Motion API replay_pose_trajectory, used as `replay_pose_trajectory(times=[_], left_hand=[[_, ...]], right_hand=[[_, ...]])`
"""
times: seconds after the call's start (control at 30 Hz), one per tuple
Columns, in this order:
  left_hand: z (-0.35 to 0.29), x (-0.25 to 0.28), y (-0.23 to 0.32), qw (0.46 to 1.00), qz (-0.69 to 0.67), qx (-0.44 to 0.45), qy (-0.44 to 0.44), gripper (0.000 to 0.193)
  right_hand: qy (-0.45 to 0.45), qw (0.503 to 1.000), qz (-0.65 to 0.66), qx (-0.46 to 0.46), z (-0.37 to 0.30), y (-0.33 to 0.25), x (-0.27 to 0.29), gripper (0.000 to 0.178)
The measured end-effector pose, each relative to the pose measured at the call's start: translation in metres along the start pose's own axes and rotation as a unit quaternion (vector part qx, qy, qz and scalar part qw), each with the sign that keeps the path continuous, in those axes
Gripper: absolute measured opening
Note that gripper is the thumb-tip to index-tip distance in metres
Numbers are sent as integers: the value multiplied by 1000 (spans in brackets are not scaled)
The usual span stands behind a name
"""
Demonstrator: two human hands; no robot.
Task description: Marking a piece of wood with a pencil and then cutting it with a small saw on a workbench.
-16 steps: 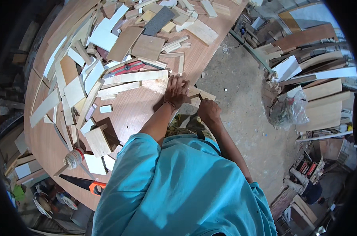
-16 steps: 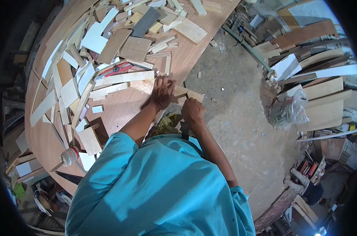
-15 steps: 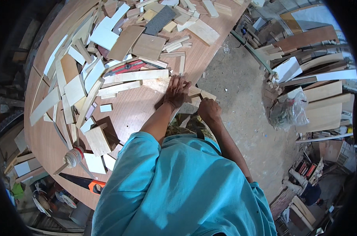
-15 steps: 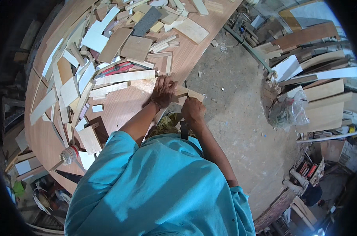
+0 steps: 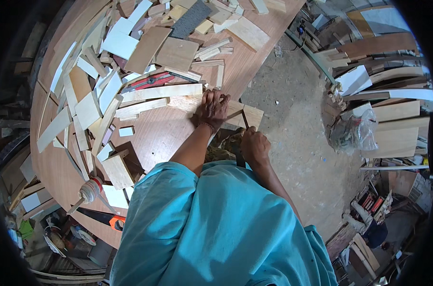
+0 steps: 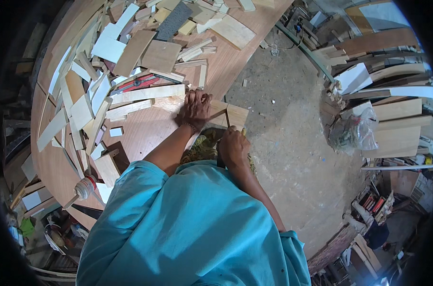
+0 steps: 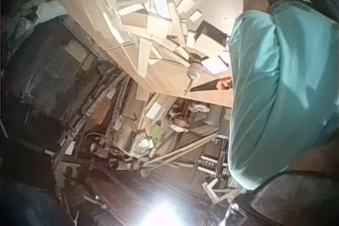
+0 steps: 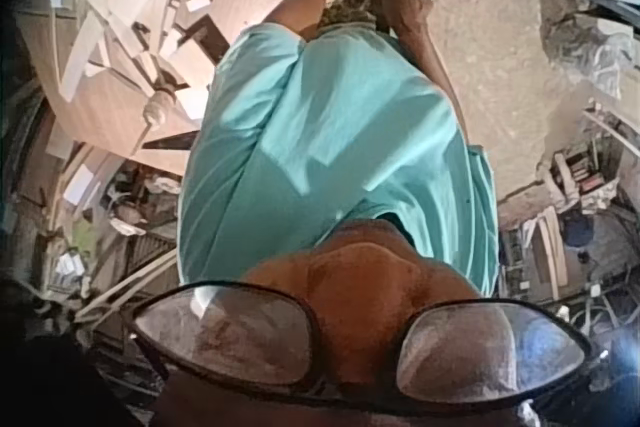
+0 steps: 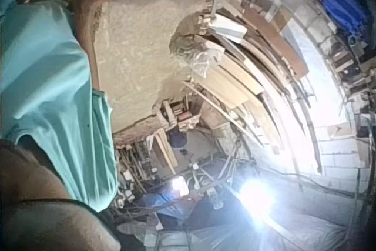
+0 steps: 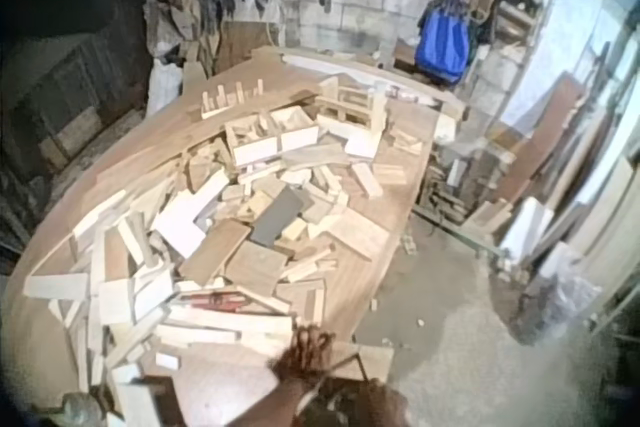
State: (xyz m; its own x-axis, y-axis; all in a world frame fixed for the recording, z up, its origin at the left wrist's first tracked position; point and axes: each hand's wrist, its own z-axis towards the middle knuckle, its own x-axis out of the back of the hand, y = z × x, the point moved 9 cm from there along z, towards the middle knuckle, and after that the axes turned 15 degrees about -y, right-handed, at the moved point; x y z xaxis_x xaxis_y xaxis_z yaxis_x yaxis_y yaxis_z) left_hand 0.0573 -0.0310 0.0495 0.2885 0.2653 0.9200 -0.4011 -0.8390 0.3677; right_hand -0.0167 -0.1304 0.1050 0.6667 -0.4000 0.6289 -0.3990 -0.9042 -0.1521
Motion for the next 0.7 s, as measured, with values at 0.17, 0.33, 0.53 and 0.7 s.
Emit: replay_pose_trajectory(times=[0.17, 0.33, 0.53, 0.7], left_hand=[[8, -4, 9, 1000, 8, -20, -15, 25], [6, -4, 8, 998, 0, -24, -54, 27], [3, 0, 6, 1000, 19, -14, -3, 29], [11, 3, 13, 999, -8, -9, -38, 27]], right_hand=[[25, 997, -27, 61, 51, -4, -1, 21], [39, 996, -32, 71, 35, -3, -5, 20], [28, 997, -18, 64, 23, -3, -1, 20], [94, 994, 11, 58, 56, 2, -1, 16]])
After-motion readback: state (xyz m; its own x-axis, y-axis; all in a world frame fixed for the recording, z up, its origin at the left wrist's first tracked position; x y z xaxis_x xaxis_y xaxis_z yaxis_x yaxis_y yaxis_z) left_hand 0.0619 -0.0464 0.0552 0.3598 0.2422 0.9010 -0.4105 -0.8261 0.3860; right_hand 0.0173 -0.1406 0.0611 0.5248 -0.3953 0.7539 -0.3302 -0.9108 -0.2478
